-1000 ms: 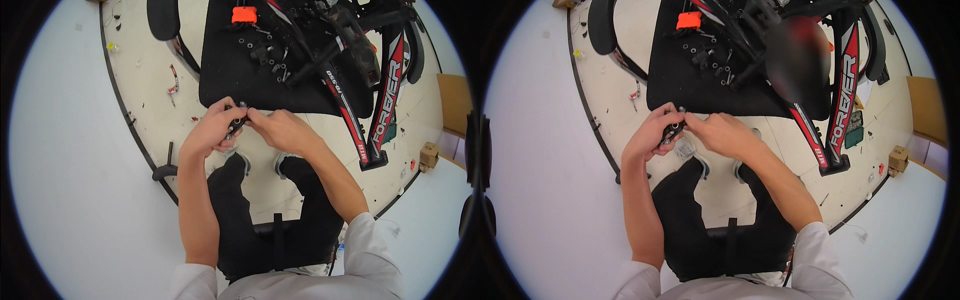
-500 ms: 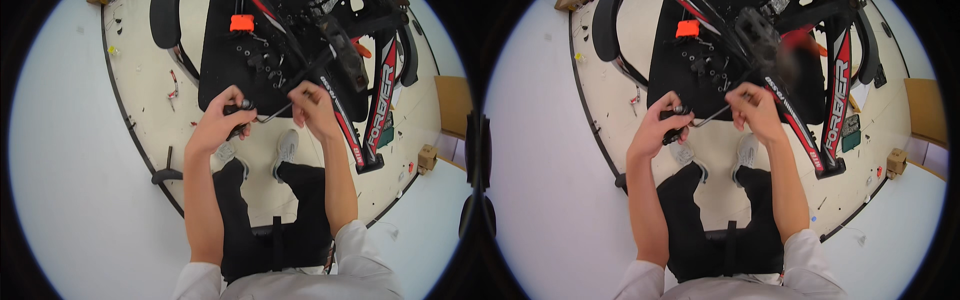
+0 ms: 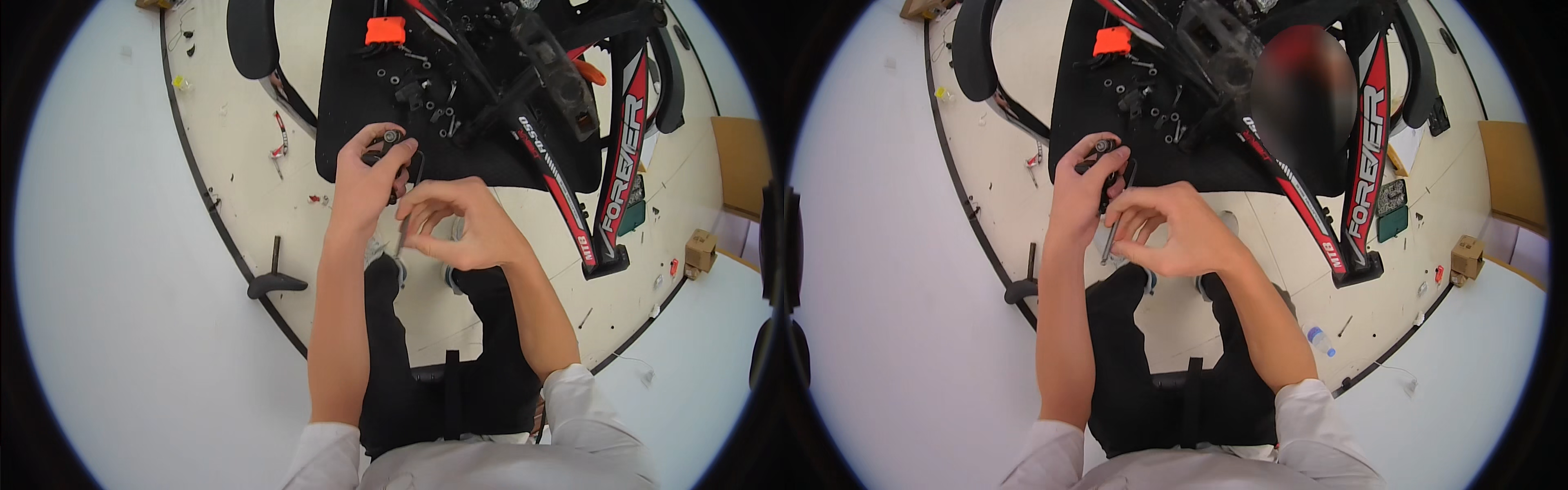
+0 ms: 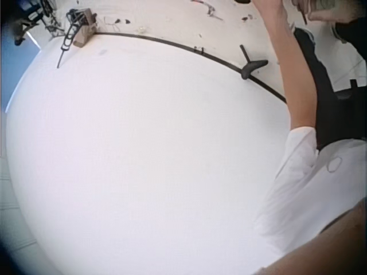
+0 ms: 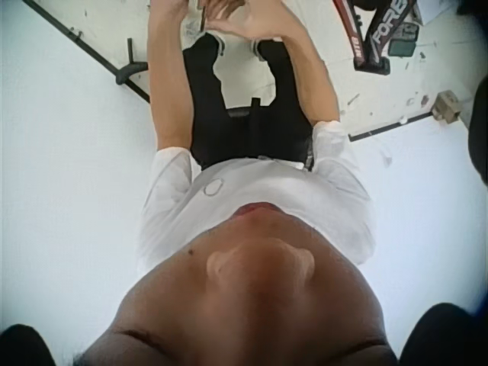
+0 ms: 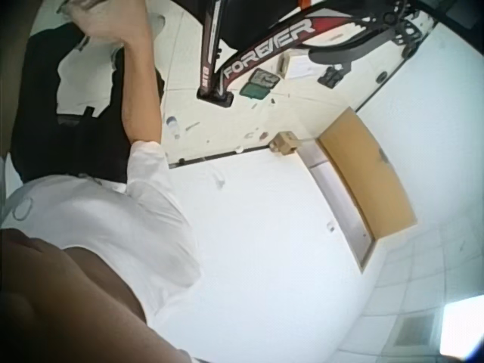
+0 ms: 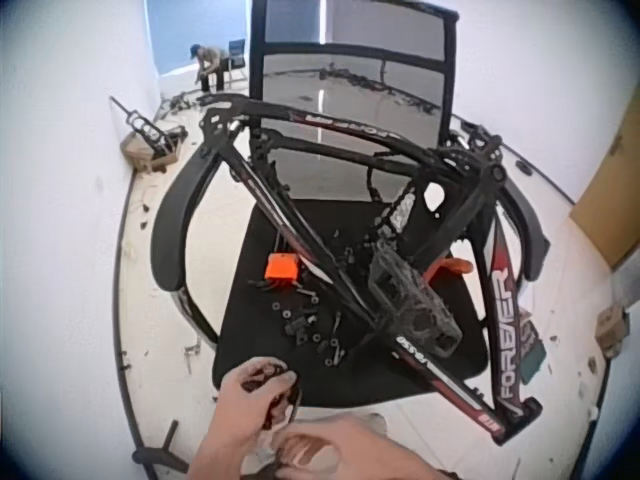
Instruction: The person walks to a disassembled bicycle frame and sits on a chair. They use an Allen key to tighten bolts on a small black bicycle component, repeatedly inserting and turning the tool while holding the part steady.
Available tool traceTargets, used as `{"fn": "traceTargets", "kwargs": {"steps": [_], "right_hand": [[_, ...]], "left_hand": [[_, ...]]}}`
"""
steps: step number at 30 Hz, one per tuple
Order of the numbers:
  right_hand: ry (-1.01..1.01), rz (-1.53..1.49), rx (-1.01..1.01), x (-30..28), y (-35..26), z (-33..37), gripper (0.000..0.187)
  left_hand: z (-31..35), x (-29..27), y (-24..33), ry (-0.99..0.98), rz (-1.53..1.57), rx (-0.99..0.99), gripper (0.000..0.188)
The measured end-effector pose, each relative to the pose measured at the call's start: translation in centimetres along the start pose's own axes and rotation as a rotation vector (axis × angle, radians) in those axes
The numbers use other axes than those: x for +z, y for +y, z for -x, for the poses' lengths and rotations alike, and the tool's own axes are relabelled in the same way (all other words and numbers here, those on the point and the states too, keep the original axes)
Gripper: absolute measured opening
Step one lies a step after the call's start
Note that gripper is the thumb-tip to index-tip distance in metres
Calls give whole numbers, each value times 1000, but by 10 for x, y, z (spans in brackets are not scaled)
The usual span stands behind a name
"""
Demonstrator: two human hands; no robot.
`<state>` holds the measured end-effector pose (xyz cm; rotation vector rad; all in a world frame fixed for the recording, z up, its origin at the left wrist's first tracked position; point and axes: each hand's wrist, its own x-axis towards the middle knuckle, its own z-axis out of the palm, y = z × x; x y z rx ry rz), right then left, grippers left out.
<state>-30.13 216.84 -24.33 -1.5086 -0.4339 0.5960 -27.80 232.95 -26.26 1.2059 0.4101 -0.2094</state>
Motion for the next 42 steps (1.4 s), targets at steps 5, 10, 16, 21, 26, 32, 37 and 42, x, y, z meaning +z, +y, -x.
{"fn": "traceTargets", "kwargs": {"steps": [5, 10, 16, 21, 26, 32, 37, 42], "right_hand": [[-81, 167, 150, -9, 6, -4, 20], [289, 417, -58, -24, 28, -8, 24], [818, 608, -346, -17, 9, -19, 31], [422, 191, -297, -8, 12, -6, 29], [402, 359, -270, -8, 11, -11, 21], [325, -21, -42, -15, 18, -10, 23], [219, -181, 306, -7, 3, -11, 23], [373, -1248, 57, -31, 6, -17, 61]], "left_hand": [[18, -3, 18, -61, 148, -44, 13], [22, -18, 19, -158, 70, -135, 14], [19, -7, 18, -258, -358, -225, 15], [17, -3, -6, -6, -438, 82, 14], [12, -8, 14, 39, 82, 127, 14], [12, -7, 14, -53, 119, 191, 16], [20, -6, 15, -53, 427, 172, 13], [11, -22, 21, -40, 562, 182, 15]]}}
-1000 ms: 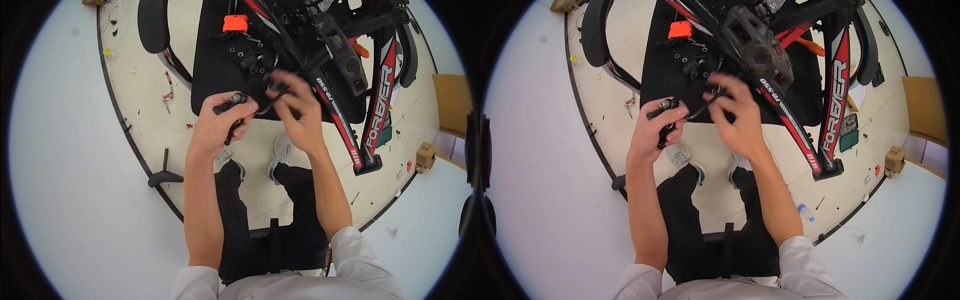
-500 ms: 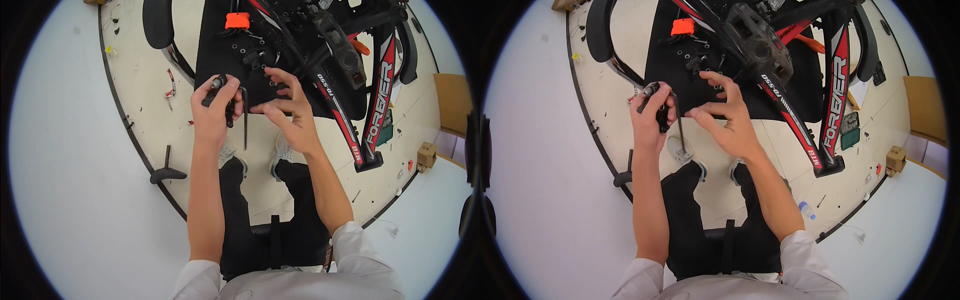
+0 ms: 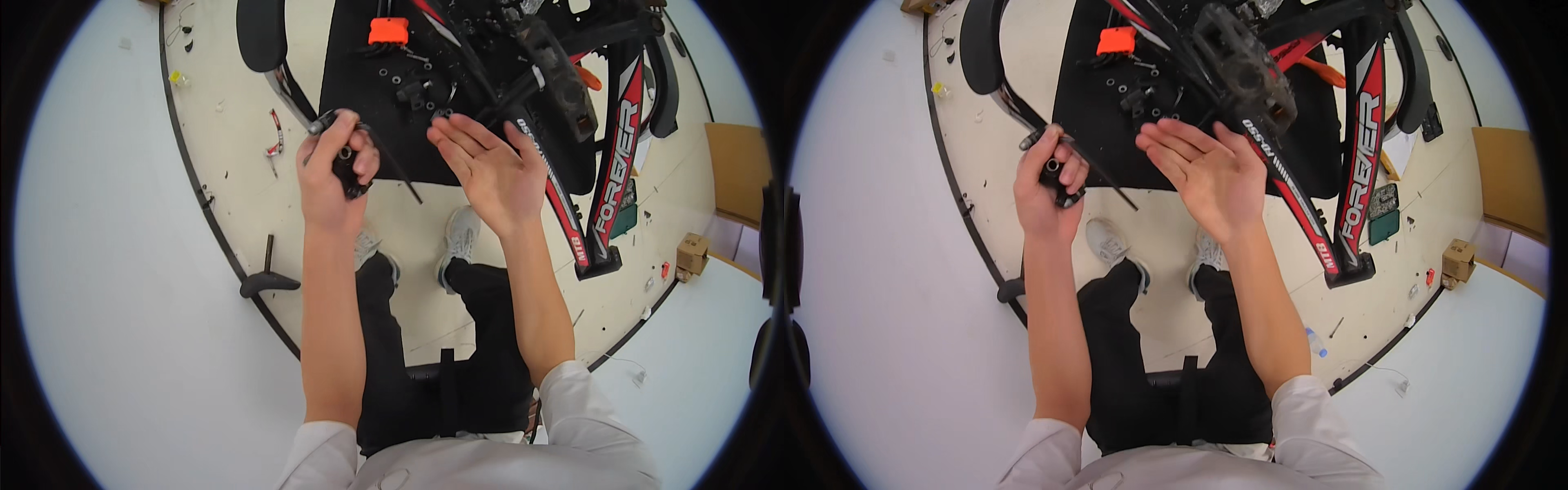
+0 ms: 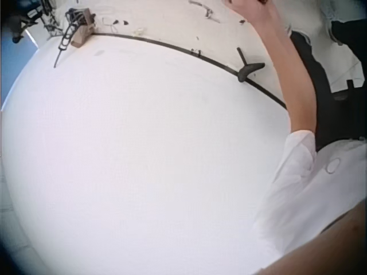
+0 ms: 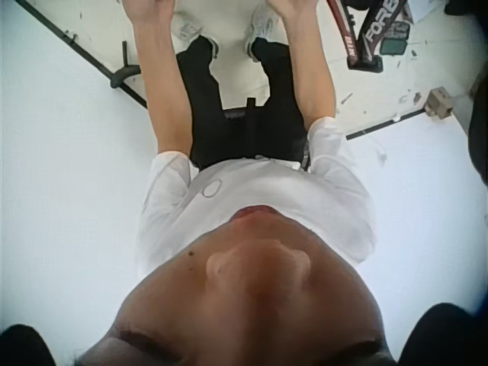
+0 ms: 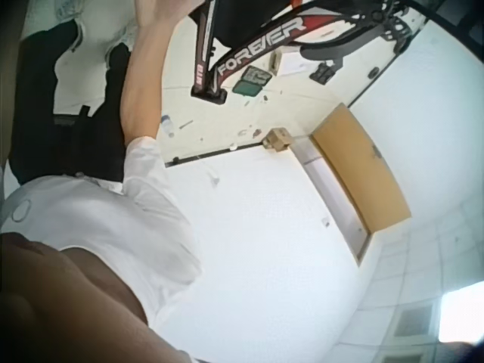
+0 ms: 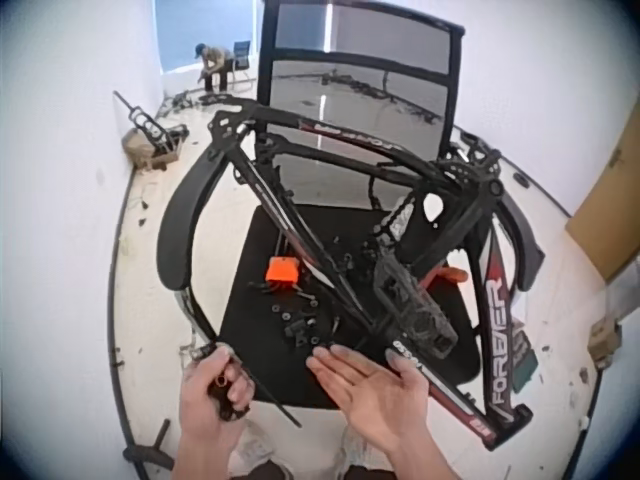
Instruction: The person walks to a disassembled bicycle frame and sits on a chair. They use an Allen key to tighten bolts on a small black bicycle component, repeatedly inserting and turning the tool while holding the part steady.
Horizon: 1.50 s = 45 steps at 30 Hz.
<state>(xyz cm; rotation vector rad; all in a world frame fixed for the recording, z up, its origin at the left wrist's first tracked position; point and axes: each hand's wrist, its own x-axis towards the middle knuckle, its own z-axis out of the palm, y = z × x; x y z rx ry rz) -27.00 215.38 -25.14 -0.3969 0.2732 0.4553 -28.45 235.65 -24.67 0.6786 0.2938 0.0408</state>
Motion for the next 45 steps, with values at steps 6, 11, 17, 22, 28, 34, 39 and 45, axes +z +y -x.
{"fn": "traceTargets", "kwargs": {"steps": [6, 11, 17, 22, 28, 34, 39, 45], "right_hand": [[-74, -90, -3, 3, 4, 10, 61], [-57, 280, -120, 4, 16, 10, 49], [1, 234, -112, -13, 19, 27, 43], [-18, 255, -175, -27, 17, 55, 40], [114, 571, -274, -28, 1, 61, 32], [104, 1056, 68, -15, 13, 60, 22], [83, 844, 15, -18, 6, 48, 20], [42, 374, -118, -22, -16, 43, 23]], "left_hand": [[12, 2, 5, -4, -77, -2, 16], [17, 7, 0, 27, -93, -25, 16], [17, 12, -18, -20, 11, -50, 14], [22, 32, -52, -69, 102, -121, 11], [40, 25, -67, -57, 167, -242, 10], [31, 3, -44, 86, 318, -98, 8], [23, 1, -31, -51, 268, -177, 10], [48, 14, -10, -284, -595, -454, 11]]}}
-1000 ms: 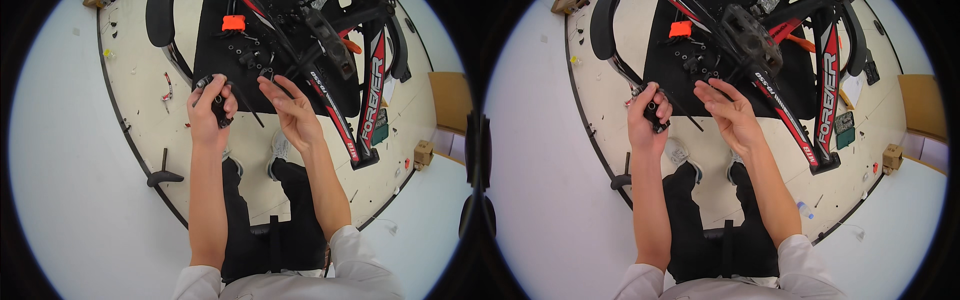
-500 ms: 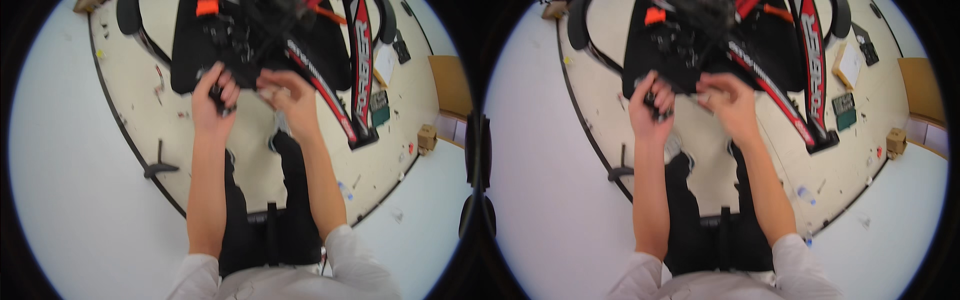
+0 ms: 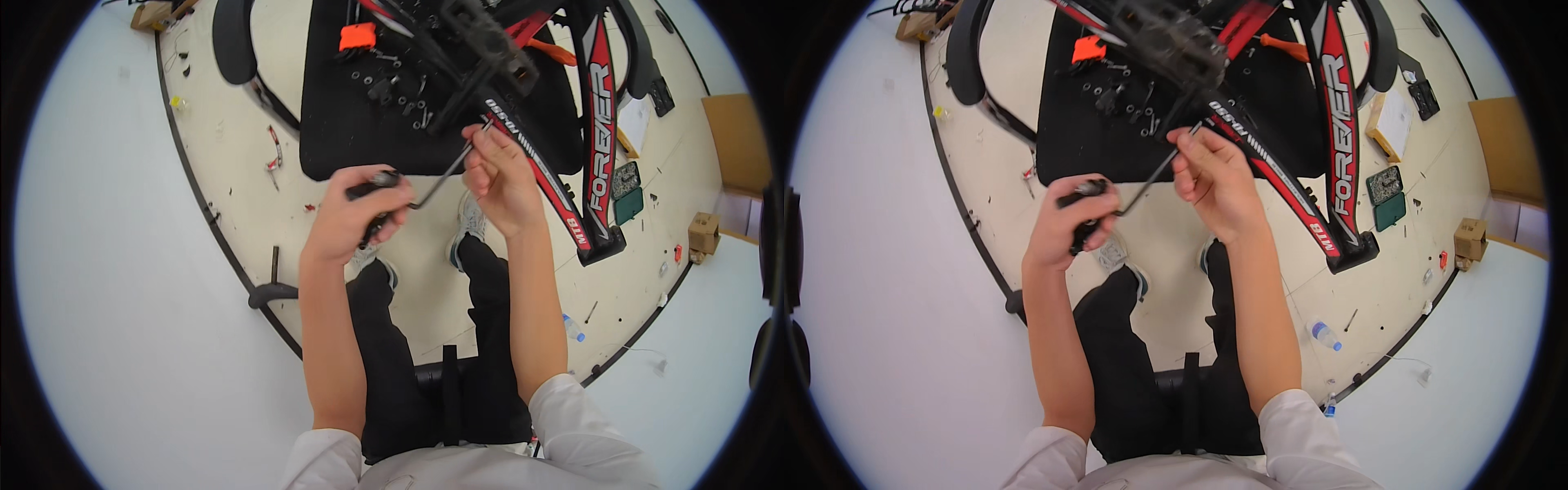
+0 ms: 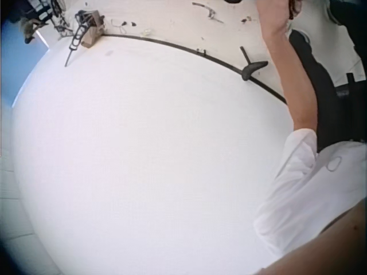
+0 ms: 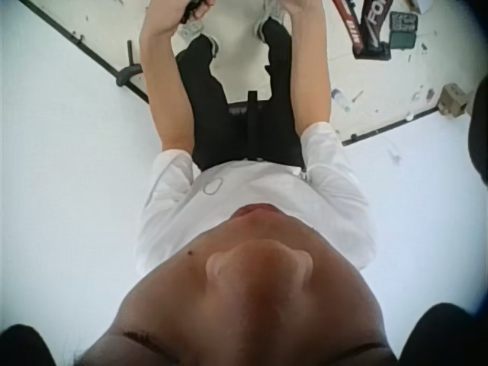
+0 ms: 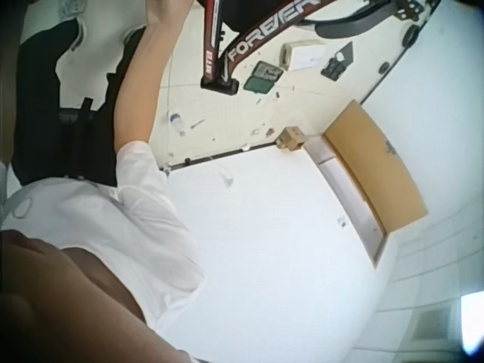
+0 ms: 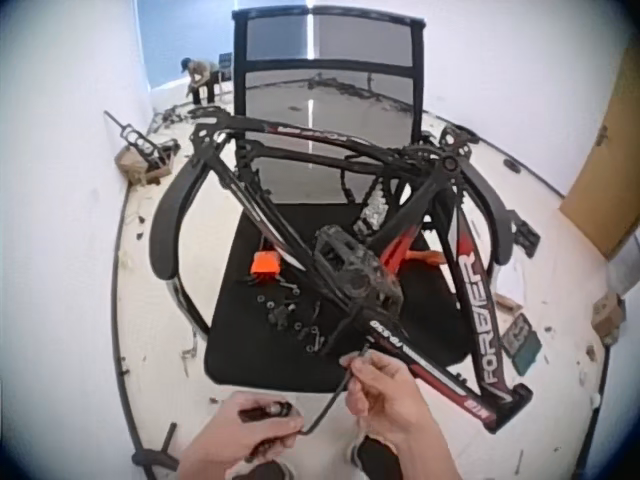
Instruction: The person walks to a disassembled bicycle frame and sits on a chair. They use an Allen key to tighten bolts on a small black bicycle component, repeatedly inserting and turning the tool while holding the part steady.
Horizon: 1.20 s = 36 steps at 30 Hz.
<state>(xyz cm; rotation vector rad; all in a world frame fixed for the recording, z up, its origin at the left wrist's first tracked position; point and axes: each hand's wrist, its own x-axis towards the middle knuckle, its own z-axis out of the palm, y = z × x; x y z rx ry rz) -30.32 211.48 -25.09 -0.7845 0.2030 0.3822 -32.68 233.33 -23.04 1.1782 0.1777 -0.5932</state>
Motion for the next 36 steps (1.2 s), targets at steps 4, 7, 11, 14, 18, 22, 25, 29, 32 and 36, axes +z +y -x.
{"fn": "traceTargets", "kwargs": {"steps": [4, 7, 11, 14, 18, 22, 25, 29, 32, 36], "right_hand": [[-116, 247, 21, 12, 8, 10, 21], [-409, 263, 66, 24, 22, 19, 31], [-534, 570, 244, 30, 37, 16, 38], [-364, 812, 217, 31, 44, 18, 38], [-208, 905, -140, 10, 38, -3, 36], [-72, 882, -214, 17, 39, 15, 33], [-26, 984, -341, 16, 51, 8, 30], [-143, 800, -292, 40, 58, 18, 30], [-326, 757, -170, 37, 53, 12, 41], [-498, 649, -244, 31, 37, 8, 51]], "left_hand": [[1, 8, -26, 224, -235, -99, 16], [-3, 7, -29, 411, -212, 56, 19], [-7, -1, -13, 457, 185, 229, 15], [11, -5, -10, 418, 318, 206, 15], [11, -16, -6, 110, 137, 173, 13], [14, -10, -16, 136, 6, -3, 15], [10, -1, -13, 311, -169, -38, 13], [2, -3, -35, 413, -307, 81, 20], [-10, -4, -35, 378, -48, 124, 18], [-15, -7, -16, 432, 297, 227, 14]]}}
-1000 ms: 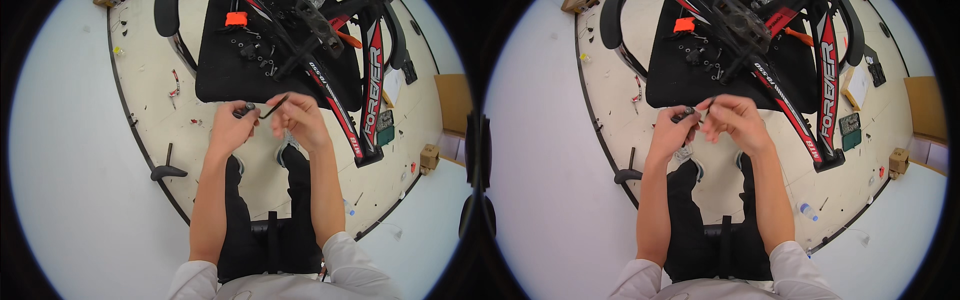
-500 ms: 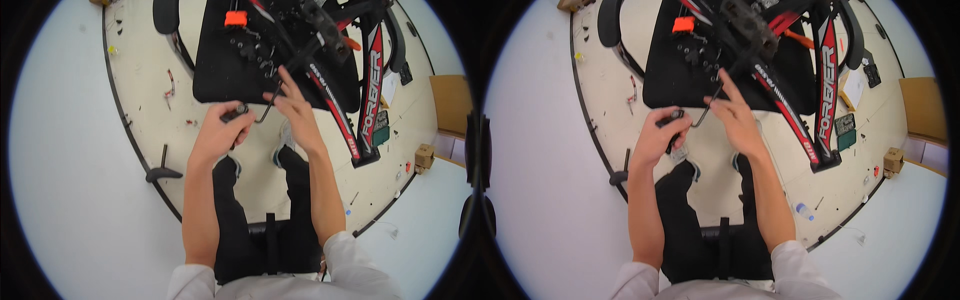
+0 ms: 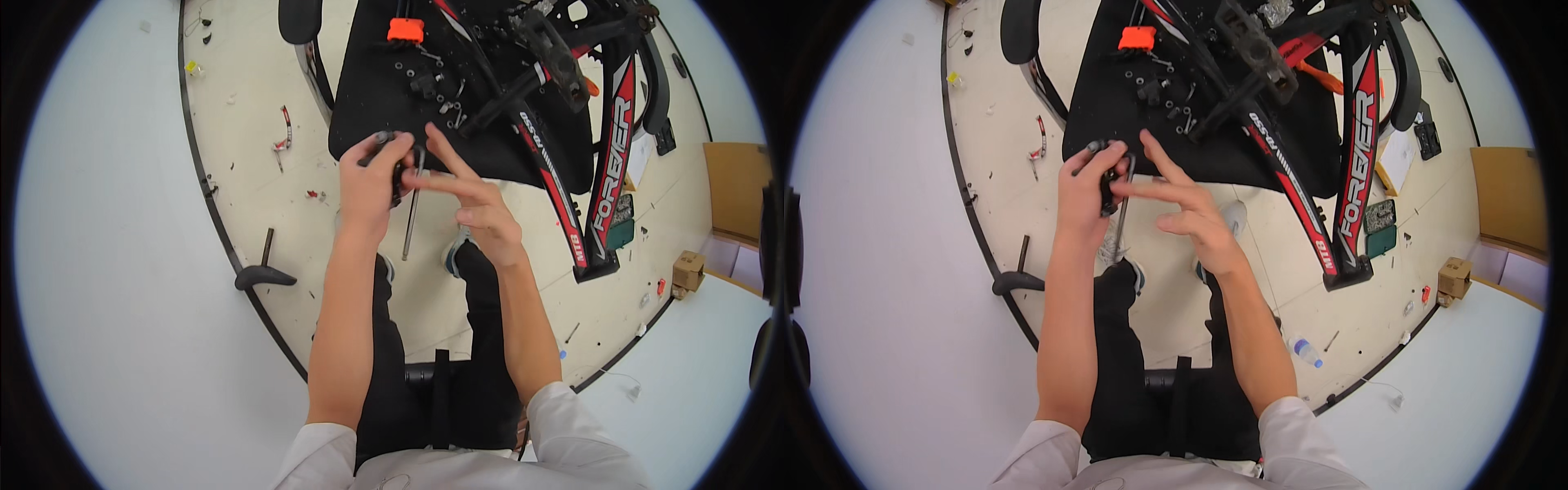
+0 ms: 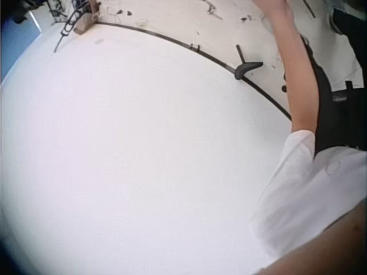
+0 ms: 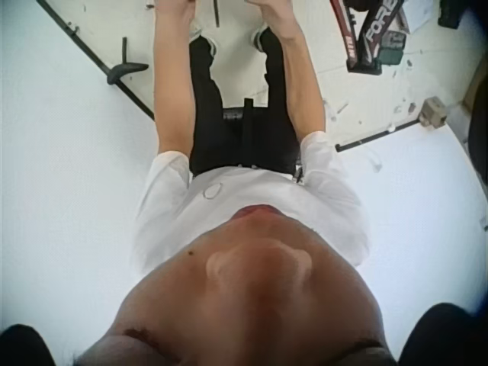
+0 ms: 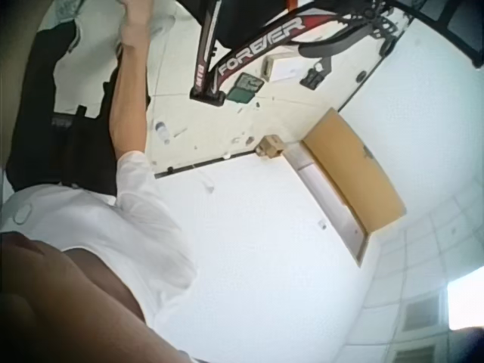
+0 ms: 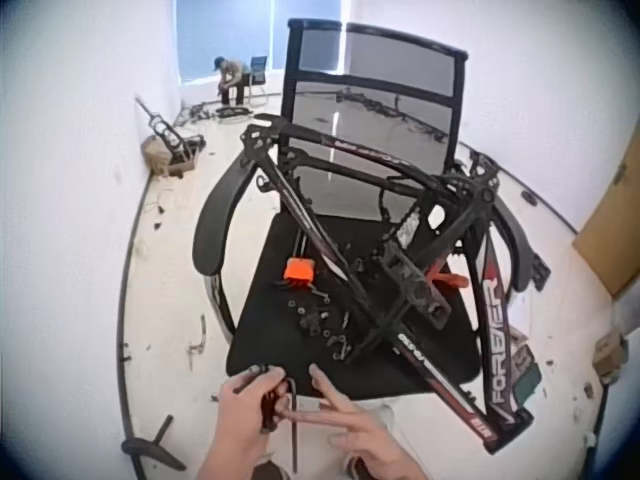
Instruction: The person walks to a disassembled bicycle frame and sits on a chair. They use an Allen key to tighten bolts on a small black bicycle component, repeatedly inserting and turning the tool while holding the part steady.
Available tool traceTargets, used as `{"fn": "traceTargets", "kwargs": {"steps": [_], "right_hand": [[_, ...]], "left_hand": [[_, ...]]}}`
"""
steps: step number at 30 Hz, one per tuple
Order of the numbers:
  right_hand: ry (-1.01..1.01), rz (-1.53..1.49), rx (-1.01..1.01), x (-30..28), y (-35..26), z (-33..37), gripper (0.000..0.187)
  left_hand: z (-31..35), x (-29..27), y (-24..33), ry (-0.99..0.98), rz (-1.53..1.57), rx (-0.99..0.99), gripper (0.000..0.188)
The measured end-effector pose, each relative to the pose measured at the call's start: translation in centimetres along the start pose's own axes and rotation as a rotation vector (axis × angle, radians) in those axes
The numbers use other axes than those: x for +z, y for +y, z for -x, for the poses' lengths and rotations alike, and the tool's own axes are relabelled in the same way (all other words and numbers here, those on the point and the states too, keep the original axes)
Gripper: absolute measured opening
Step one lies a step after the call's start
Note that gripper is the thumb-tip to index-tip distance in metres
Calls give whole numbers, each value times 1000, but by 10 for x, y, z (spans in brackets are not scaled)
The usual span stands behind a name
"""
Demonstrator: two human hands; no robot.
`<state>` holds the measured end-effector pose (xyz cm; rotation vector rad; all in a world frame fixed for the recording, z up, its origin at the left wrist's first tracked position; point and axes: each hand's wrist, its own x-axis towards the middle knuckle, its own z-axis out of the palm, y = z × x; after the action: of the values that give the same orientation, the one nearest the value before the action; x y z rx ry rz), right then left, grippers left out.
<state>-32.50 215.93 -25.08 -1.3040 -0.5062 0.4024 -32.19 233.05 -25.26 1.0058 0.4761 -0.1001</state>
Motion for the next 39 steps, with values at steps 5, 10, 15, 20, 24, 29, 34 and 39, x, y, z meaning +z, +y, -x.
{"fn": "traceTargets", "kwargs": {"steps": [5, 10, 15, 20, 24, 29, 34, 39], "right_hand": [[186, 214, 313, 8, 1, 4, 46], [389, 234, 199, -4, 12, 10, 42], [369, 352, 55, 1, 2, 10, 45], [287, 423, 25, 5, 3, 8, 77], [293, 397, 35, 0, -2, 7, 78], [167, 447, 87, -12, -8, 11, 69], [217, 613, 132, -21, 9, 15, 50], [444, 76, 231, -20, -5, 16, 76]], "left_hand": [[6, -10, 8, -87, 33, -8, 14], [14, 1, 12, -298, -113, -44, 14], [16, 8, -4, -273, -378, -144, 11], [15, 9, -14, -102, -222, 22, 10], [21, 14, -6, -73, -112, 81, 12], [23, 14, -6, -129, -111, 208, 12], [26, 20, 1, -254, -80, 196, 15], [27, 17, 1, -419, -364, 11, 13]]}}
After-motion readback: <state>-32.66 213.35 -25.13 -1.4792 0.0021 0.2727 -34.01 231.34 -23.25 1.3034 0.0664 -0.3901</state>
